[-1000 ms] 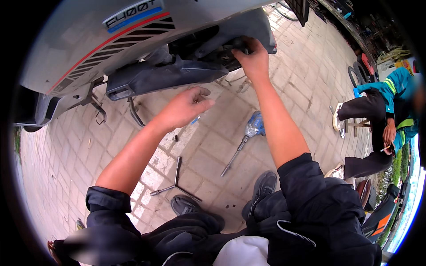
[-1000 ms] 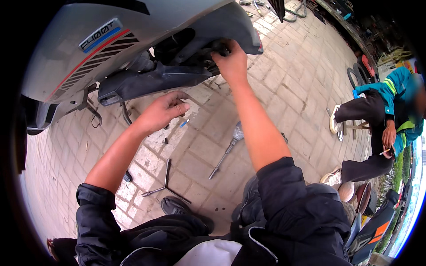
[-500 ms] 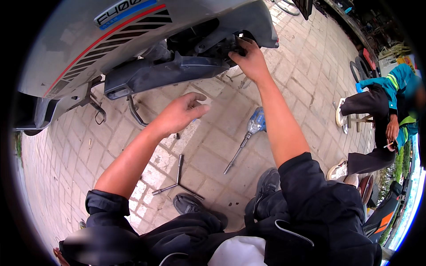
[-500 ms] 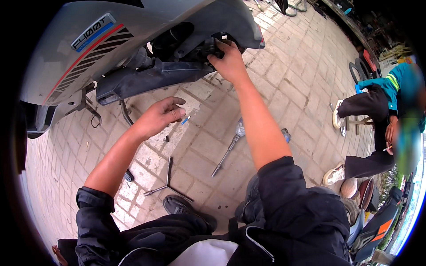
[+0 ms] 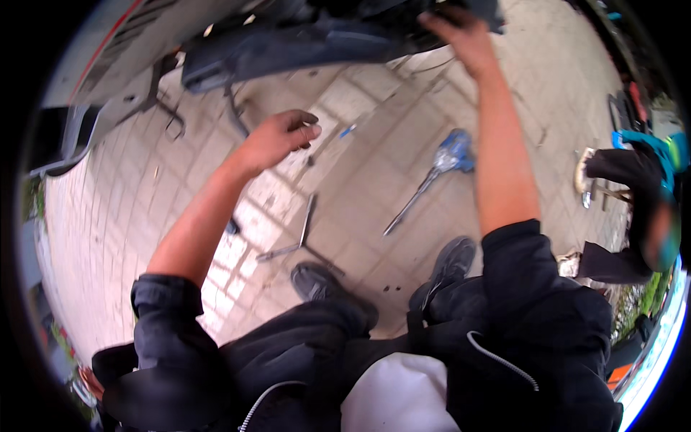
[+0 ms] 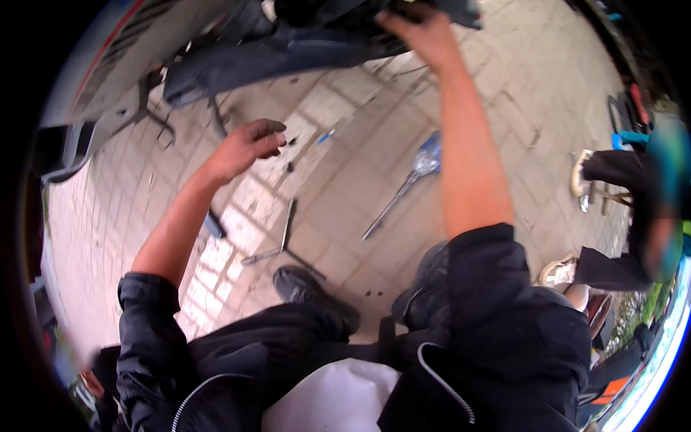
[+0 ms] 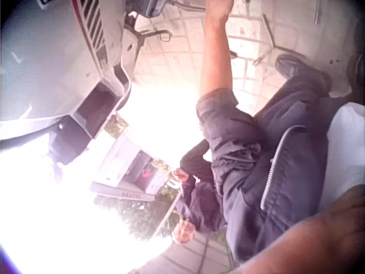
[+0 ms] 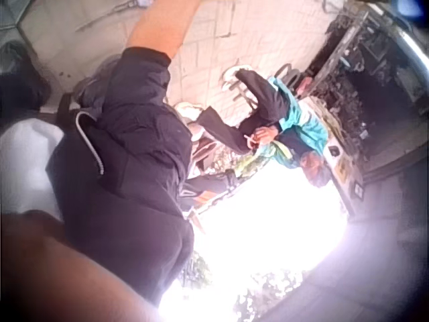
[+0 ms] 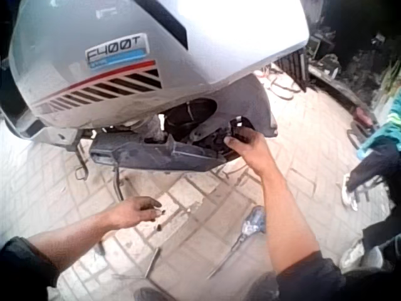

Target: The person uses a cordless impact driver to remove a plastic cover and footrest from the rear of a scooter. They handle the screws and plastic parts, then reinstall and secure the footrest with the impact driver.

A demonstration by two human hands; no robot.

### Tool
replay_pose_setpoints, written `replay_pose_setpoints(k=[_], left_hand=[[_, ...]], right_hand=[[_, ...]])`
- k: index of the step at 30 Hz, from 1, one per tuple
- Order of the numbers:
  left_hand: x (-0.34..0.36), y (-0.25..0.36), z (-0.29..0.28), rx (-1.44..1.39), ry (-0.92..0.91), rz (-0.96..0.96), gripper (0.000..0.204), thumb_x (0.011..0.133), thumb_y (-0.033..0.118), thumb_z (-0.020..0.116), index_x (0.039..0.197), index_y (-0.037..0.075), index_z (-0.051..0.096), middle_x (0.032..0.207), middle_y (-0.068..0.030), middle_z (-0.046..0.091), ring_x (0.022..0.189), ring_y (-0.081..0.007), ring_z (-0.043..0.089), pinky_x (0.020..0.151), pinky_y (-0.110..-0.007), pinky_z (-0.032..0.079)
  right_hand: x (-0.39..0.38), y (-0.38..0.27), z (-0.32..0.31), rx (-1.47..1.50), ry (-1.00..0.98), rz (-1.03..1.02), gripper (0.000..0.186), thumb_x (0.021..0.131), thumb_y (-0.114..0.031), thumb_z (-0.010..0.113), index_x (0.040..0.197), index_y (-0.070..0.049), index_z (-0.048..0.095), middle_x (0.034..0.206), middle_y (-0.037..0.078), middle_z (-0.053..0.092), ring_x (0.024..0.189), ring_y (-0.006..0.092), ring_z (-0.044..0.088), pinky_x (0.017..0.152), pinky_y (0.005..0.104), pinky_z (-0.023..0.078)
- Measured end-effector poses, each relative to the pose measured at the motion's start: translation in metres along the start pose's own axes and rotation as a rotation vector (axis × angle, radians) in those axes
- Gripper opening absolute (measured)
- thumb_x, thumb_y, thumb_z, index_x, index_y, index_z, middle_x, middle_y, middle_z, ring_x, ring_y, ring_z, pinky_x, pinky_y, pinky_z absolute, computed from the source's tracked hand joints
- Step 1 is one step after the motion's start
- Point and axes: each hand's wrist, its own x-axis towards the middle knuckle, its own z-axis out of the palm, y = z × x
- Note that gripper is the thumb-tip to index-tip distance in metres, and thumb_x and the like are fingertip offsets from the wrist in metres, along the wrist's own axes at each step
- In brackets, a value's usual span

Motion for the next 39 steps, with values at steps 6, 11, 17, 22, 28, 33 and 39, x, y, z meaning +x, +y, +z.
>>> replay_pose_setpoints(k=[6, 11, 17, 22, 28, 33, 39], left_hand=[[-0.033, -0.087, -0.039, 0.177, 0.061, -0.372, 0.034, 0.085, 0.027, 0.063, 0.104, -0.001, 0.065, 0.082, -0.0054, 0.064, 0.069, -0.0134, 0.057, 0.063, -0.029, 0.048], [-0.047, -0.119, -0.035, 0.218, 0.039, -0.428, 0.037, 0.085, 0.03, 0.063, 0.106, 0.0, 0.064, 0.081, -0.0032, 0.062, 0.068, -0.0116, 0.055, 0.06, -0.026, 0.047], [0.001, -0.109, 0.005, 0.362, -0.057, -0.319, 0.041, 0.081, 0.031, 0.065, 0.104, -0.002, 0.065, 0.086, -0.015, 0.067, 0.074, -0.0218, 0.064, 0.067, -0.034, 0.051], [0.055, -0.1, 0.036, 0.725, 0.061, -0.072, 0.041, 0.077, 0.031, 0.066, 0.104, 0.0, 0.063, 0.097, -0.0246, 0.065, 0.094, -0.0391, 0.061, 0.082, -0.044, 0.049], [0.105, -0.115, 0.054, 0.865, 0.088, -0.078, 0.04, 0.074, 0.026, 0.072, 0.099, -0.001, 0.056, 0.096, -0.025, 0.063, 0.094, -0.0408, 0.06, 0.082, -0.047, 0.049], [0.111, -0.119, 0.049, 0.84, 0.099, -0.142, 0.033, 0.076, 0.022, 0.067, 0.096, -0.002, 0.057, 0.097, -0.0246, 0.064, 0.095, -0.0405, 0.061, 0.082, -0.047, 0.049], [0.107, -0.1, 0.046, 0.673, 0.065, -0.164, 0.035, 0.077, 0.02, 0.065, 0.103, -0.003, 0.061, 0.098, -0.0226, 0.065, 0.091, -0.0345, 0.065, 0.081, -0.042, 0.052]], right_hand=[[-0.001, -0.007, -0.003, 0.116, -0.102, -0.006, 0.03, 0.083, -0.016, 0.069, 0.102, 0.007, 0.062, 0.089, 0.009, 0.066, 0.078, 0.0141, 0.059, 0.071, 0.0289, 0.049], [-0.002, -0.004, 0.002, 0.187, -0.154, 0.083, 0.029, 0.081, -0.01, 0.069, 0.102, 0.008, 0.062, 0.09, 0.007, 0.066, 0.079, 0.0141, 0.059, 0.072, 0.0285, 0.048], [0.001, -0.001, -0.002, 0.182, -0.065, 0.057, 0.035, 0.082, -0.007, 0.068, 0.111, 0.01, 0.059, 0.097, 0.009, 0.066, 0.089, 0.0154, 0.06, 0.081, 0.0277, 0.048], [0.001, 0.024, -0.002, 0.155, -0.144, 0.025, 0.054, 0.078, -0.022, 0.071, 0.12, 0.008, 0.055, 0.107, 0.016, 0.065, 0.095, 0.0208, 0.062, 0.085, 0.0303, 0.048], [0.007, 0.038, -0.016, -0.026, -0.14, -0.051, 0.065, 0.073, -0.028, 0.072, 0.126, 0.004, 0.053, 0.106, 0.025, 0.064, 0.099, 0.0328, 0.064, 0.086, 0.0365, 0.048], [0.002, 0.017, -0.024, -0.133, -0.261, 0.028, 0.058, 0.079, -0.015, 0.069, 0.131, 0.001, 0.049, 0.111, 0.017, 0.065, 0.102, 0.0245, 0.062, 0.089, 0.0332, 0.047], [0.014, -0.002, -0.042, -0.256, -0.34, 0.031, 0.062, 0.078, -0.025, 0.07, 0.132, -0.001, 0.049, 0.11, 0.019, 0.065, 0.102, 0.0253, 0.063, 0.089, 0.0341, 0.047]])
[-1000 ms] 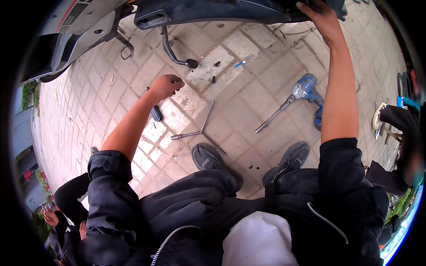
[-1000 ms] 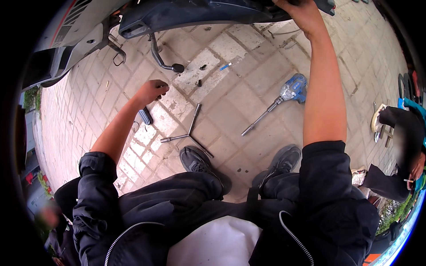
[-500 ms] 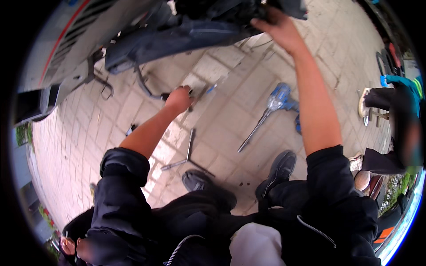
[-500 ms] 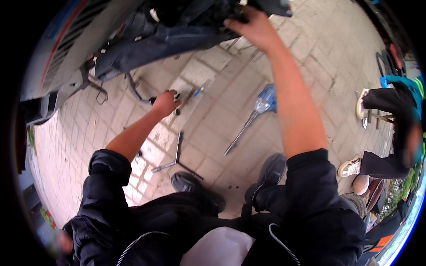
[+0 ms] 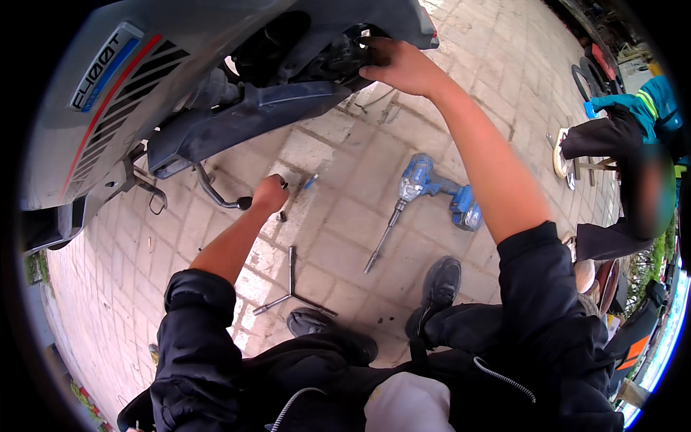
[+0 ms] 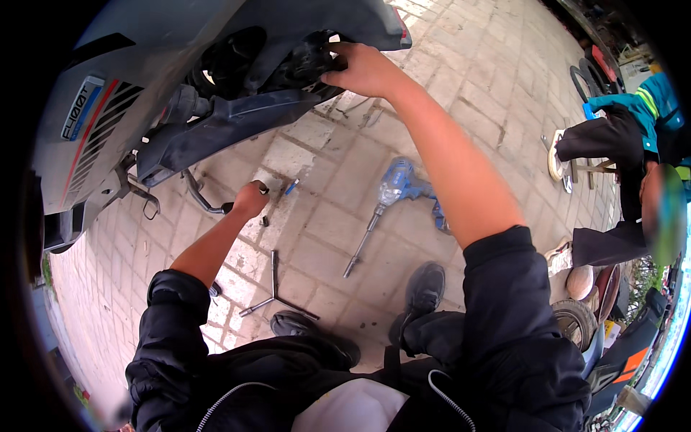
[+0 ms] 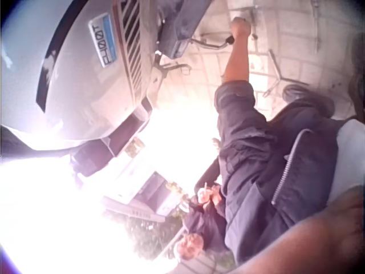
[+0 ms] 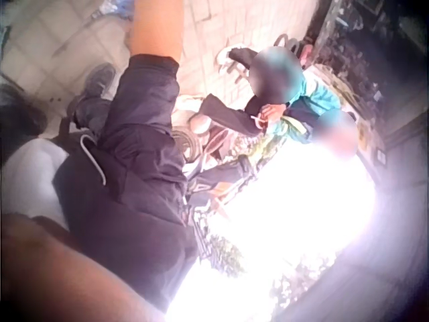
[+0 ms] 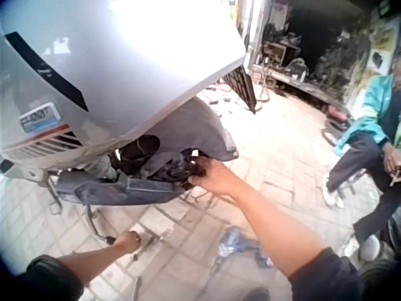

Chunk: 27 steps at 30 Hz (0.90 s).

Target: The person uses a cordless impact driver to remove a plastic cover and footrest from the rear of a scooter. They handle the screws and plastic parts, then reinstall and secure the footrest with the impact driver.

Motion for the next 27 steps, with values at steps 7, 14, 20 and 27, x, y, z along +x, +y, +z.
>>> replay_pose_setpoints(k=[7, 14, 20, 27], left_hand=[[-0.04, 0.065, -0.031, -1.274, -0.253, -0.106, 0.017, 0.09, 0.014, 0.061, 0.098, 0.0, 0.06, 0.087, -0.0069, 0.064, 0.076, -0.0166, 0.063, 0.074, -0.031, 0.054], [-0.067, 0.09, -0.049, -1.481, -0.296, -0.213, 0.019, 0.092, 0.017, 0.061, 0.101, 0.001, 0.059, 0.09, -0.007, 0.064, 0.081, -0.0172, 0.063, 0.077, -0.032, 0.054], [-0.086, 0.081, -0.047, -1.594, -0.258, -0.209, 0.021, 0.094, 0.017, 0.056, 0.106, 0.0, 0.056, 0.101, -0.0107, 0.063, 0.09, -0.0195, 0.063, 0.087, -0.034, 0.054], [-0.099, 0.059, -0.058, -1.551, -0.202, -0.265, 0.022, 0.093, 0.028, 0.057, 0.099, 0.006, 0.056, 0.097, -0.007, 0.062, 0.089, -0.0188, 0.059, 0.083, -0.033, 0.05]], right_hand=[[-0.055, 0.076, -0.026, -0.529, -0.134, 0.088, 0.04, 0.078, -0.037, 0.064, 0.097, -0.003, 0.068, 0.087, 0.02, 0.067, 0.085, 0.0365, 0.064, 0.073, 0.044, 0.051], [-0.194, 0.199, 0.027, -0.443, -0.684, 0.212, 0.071, 0.063, -0.029, 0.08, 0.121, 0.002, 0.053, 0.11, 0.024, 0.062, 0.103, 0.039, 0.059, 0.09, 0.042, 0.047], [-0.177, 0.208, 0.065, -0.149, -0.718, 0.436, 0.063, 0.058, -0.026, 0.083, 0.106, 0.004, 0.057, 0.1, 0.022, 0.064, 0.096, 0.0349, 0.061, 0.085, 0.0388, 0.048], [-0.199, 0.064, 0.013, 0.118, -0.695, 0.526, 0.048, 0.065, -0.018, 0.08, 0.103, 0.002, 0.061, 0.092, 0.014, 0.065, 0.085, 0.0201, 0.062, 0.077, 0.0343, 0.05]])
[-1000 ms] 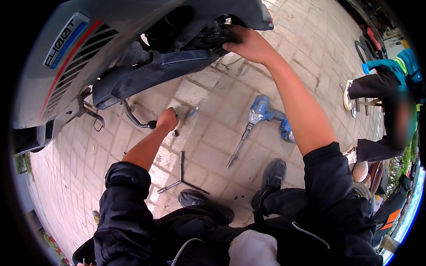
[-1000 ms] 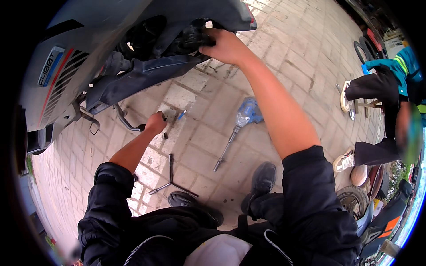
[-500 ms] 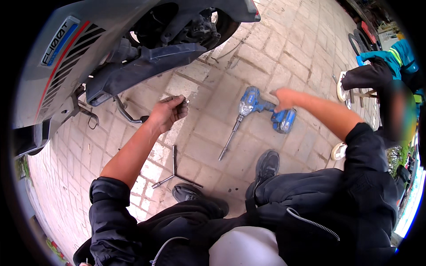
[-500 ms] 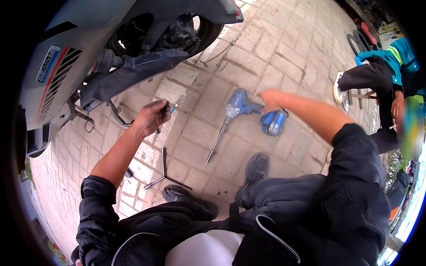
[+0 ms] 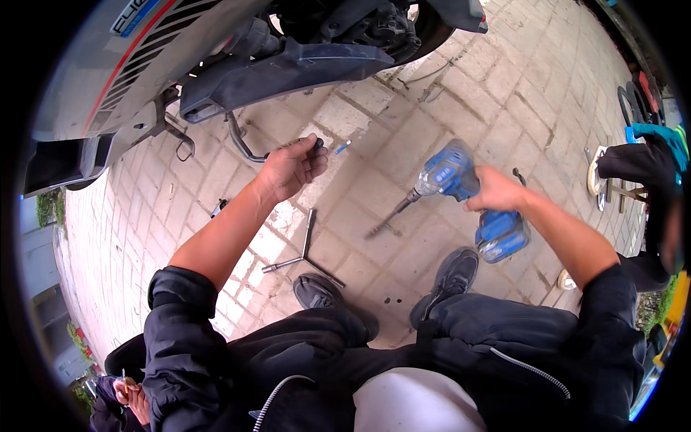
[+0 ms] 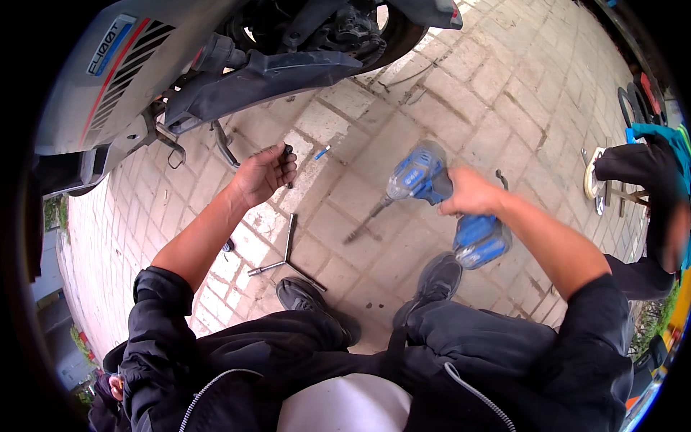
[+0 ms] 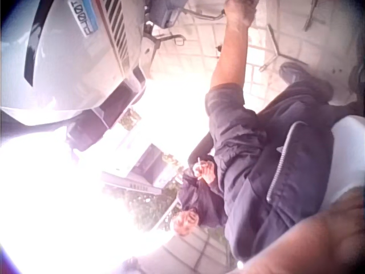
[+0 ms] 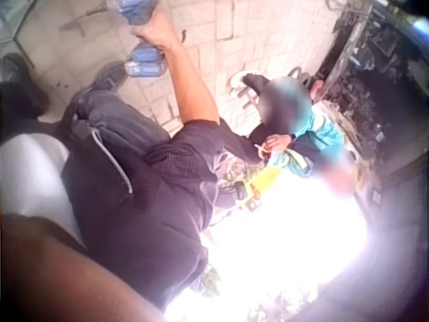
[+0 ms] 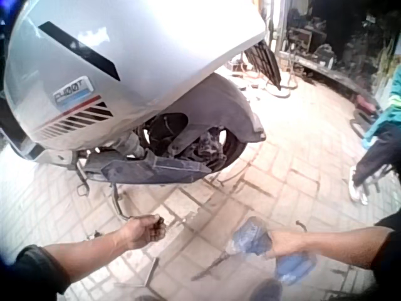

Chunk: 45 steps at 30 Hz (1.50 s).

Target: The person uses a cordless impact driver to remove a plastic cover and footrest from the rear of a scooter. They handle the screws and plastic parts, then reinstall and secure the footrest with the impact driver.

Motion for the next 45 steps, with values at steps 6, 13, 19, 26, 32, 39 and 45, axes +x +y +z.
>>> replay_pose_setpoints(k=[6, 13, 19, 26, 32, 39, 45], left_hand=[[0.009, 0.017, 0.012, -0.105, -0.044, 0.157, 0.03, 0.095, 0.026, 0.053, 0.11, -0.001, 0.05, 0.113, -0.0149, 0.057, 0.109, -0.0264, 0.055, 0.096, -0.042, 0.046], [-0.01, 0.04, 0.062, -0.28, -0.198, 0.167, 0.03, 0.101, 0.022, 0.04, 0.111, -0.005, 0.046, 0.123, -0.023, 0.053, 0.116, -0.0321, 0.055, 0.097, -0.038, 0.051], [-0.01, 0.047, 0.103, -0.466, -0.306, 0.188, 0.03, 0.102, 0.022, 0.036, 0.106, -0.004, 0.05, 0.124, -0.0225, 0.054, 0.118, -0.0302, 0.054, 0.101, -0.038, 0.048], [-0.002, 0.047, 0.141, -0.374, -0.281, 0.203, 0.032, 0.101, 0.022, 0.04, 0.111, -0.006, 0.05, 0.12, -0.0225, 0.056, 0.114, -0.0295, 0.057, 0.102, -0.038, 0.048], [0.023, 0.049, 0.152, -0.335, -0.319, 0.135, 0.028, 0.1, 0.024, 0.042, 0.103, -0.003, 0.052, 0.11, -0.019, 0.062, 0.103, -0.0277, 0.062, 0.094, -0.04, 0.053], [0.027, 0.039, 0.165, -0.32, -0.307, 0.087, 0.022, 0.101, 0.021, 0.041, 0.103, 0.002, 0.051, 0.112, -0.0188, 0.06, 0.104, -0.0273, 0.062, 0.094, -0.04, 0.052], [0.033, 0.035, 0.153, -0.262, -0.265, 0.176, 0.022, 0.101, 0.017, 0.037, 0.109, -0.001, 0.047, 0.118, -0.0205, 0.056, 0.11, -0.0294, 0.058, 0.095, -0.04, 0.052]], right_hand=[[-0.097, -0.027, 0.008, 0.491, 0.152, -0.212, 0.046, 0.075, -0.015, 0.077, 0.115, -0.004, 0.058, 0.104, 0.008, 0.064, 0.093, 0.0174, 0.062, 0.081, 0.0328, 0.051], [-0.134, -0.048, 0.03, 0.716, 0.243, -0.291, 0.041, 0.082, -0.018, 0.072, 0.118, -0.003, 0.057, 0.102, 0.006, 0.062, 0.087, 0.0148, 0.059, 0.077, 0.0305, 0.05], [-0.151, -0.028, 0.052, 0.645, 0.376, -0.274, 0.039, 0.086, -0.013, 0.069, 0.121, -0.005, 0.056, 0.11, 0.007, 0.062, 0.1, 0.0167, 0.059, 0.087, 0.0327, 0.049], [-0.139, -0.011, 0.07, -0.147, 0.653, -0.496, 0.035, 0.088, -0.016, 0.065, 0.12, -0.005, 0.055, 0.117, 0.005, 0.058, 0.106, 0.0181, 0.056, 0.092, 0.0355, 0.045], [-0.127, 0.001, 0.08, -0.033, 0.512, -0.449, 0.055, 0.075, -0.007, 0.066, 0.126, -0.001, 0.048, 0.108, 0.016, 0.058, 0.098, 0.0313, 0.057, 0.086, 0.0399, 0.046], [-0.091, -0.028, 0.116, -0.31, 0.34, -0.401, 0.053, 0.064, -0.002, 0.067, 0.114, 0.002, 0.049, 0.101, 0.022, 0.057, 0.093, 0.04, 0.057, 0.084, 0.0437, 0.045], [-0.061, -0.035, 0.127, -0.231, 0.3, -0.382, 0.058, 0.06, 0.001, 0.067, 0.115, 0.004, 0.046, 0.104, 0.022, 0.054, 0.095, 0.0419, 0.054, 0.084, 0.0445, 0.044]])
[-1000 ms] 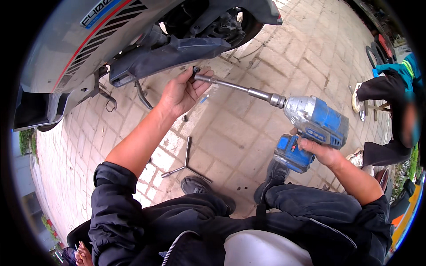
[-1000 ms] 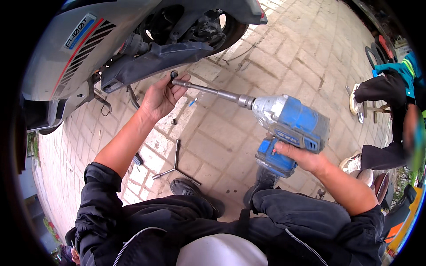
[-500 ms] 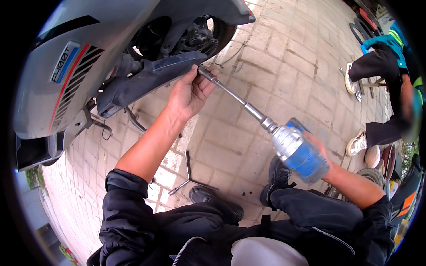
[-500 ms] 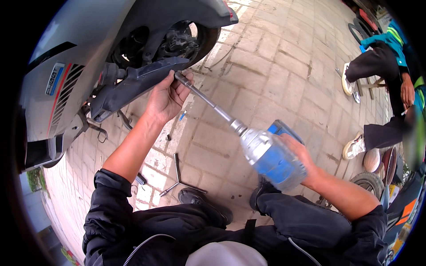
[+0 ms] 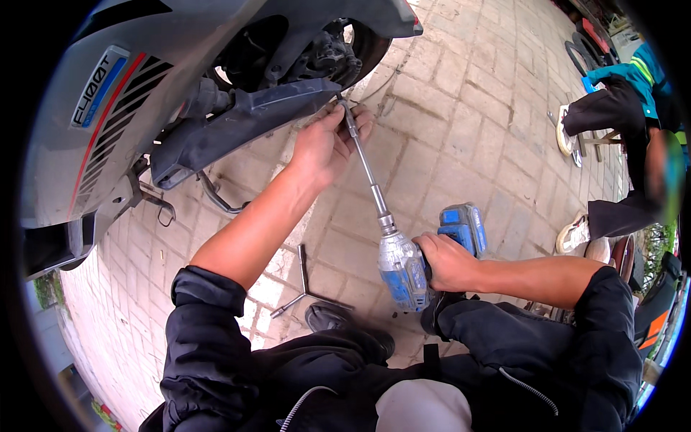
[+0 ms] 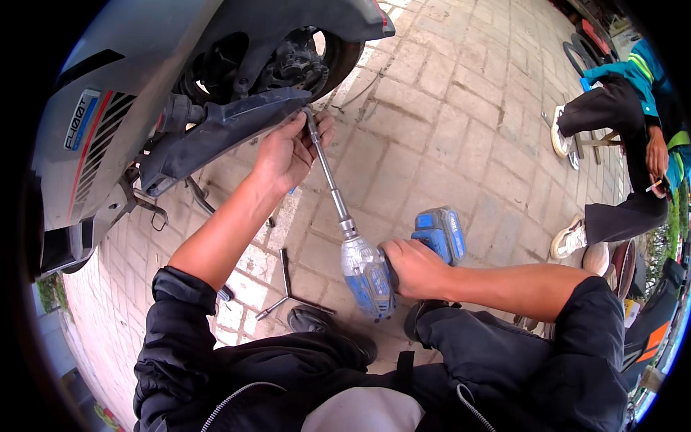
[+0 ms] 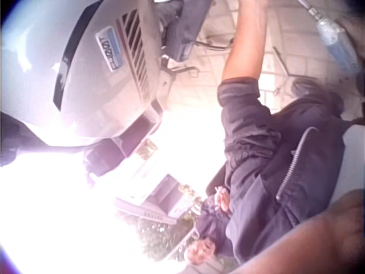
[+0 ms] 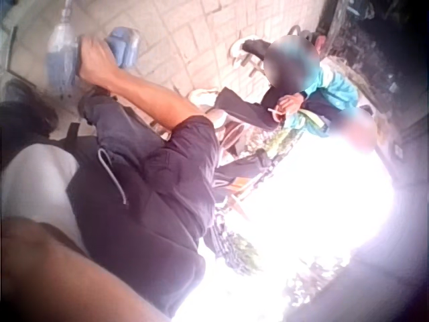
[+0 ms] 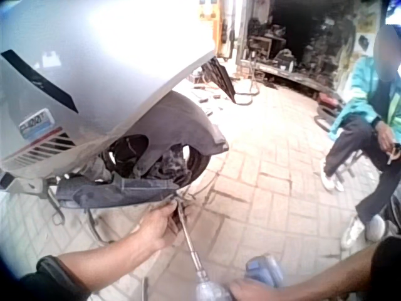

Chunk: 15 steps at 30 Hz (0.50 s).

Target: The person uses a cordless impact driver to remove a plastic cover and footrest from the rear of a scooter. They handle the screws and plastic parts, then reinstall and secure the footrest with the impact driver.

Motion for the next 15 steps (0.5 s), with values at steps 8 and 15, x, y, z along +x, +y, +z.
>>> replay_pose_setpoints(k=[8, 15], left_hand=[[0.002, -0.01, 0.004, 0.009, 0.008, -0.068, 0.026, 0.102, 0.021, 0.037, 0.109, -0.002, 0.047, 0.11, -0.0185, 0.058, 0.099, -0.026, 0.061, 0.089, -0.04, 0.053], [0.015, -0.017, -0.004, 0.079, 0.022, -0.04, 0.028, 0.101, 0.025, 0.038, 0.105, 0.0, 0.05, 0.095, -0.0136, 0.062, 0.077, -0.0199, 0.059, 0.077, -0.035, 0.053]], right_hand=[[0.027, 0.015, 0.004, -0.042, 0.163, -0.081, 0.052, 0.062, 0.001, 0.065, 0.11, 0.006, 0.048, 0.097, 0.026, 0.058, 0.088, 0.0439, 0.057, 0.08, 0.047, 0.046], [0.039, 0.022, 0.001, -0.012, 0.133, -0.05, 0.054, 0.063, 0.002, 0.066, 0.113, 0.006, 0.046, 0.1, 0.025, 0.056, 0.092, 0.0437, 0.056, 0.082, 0.047, 0.046]])
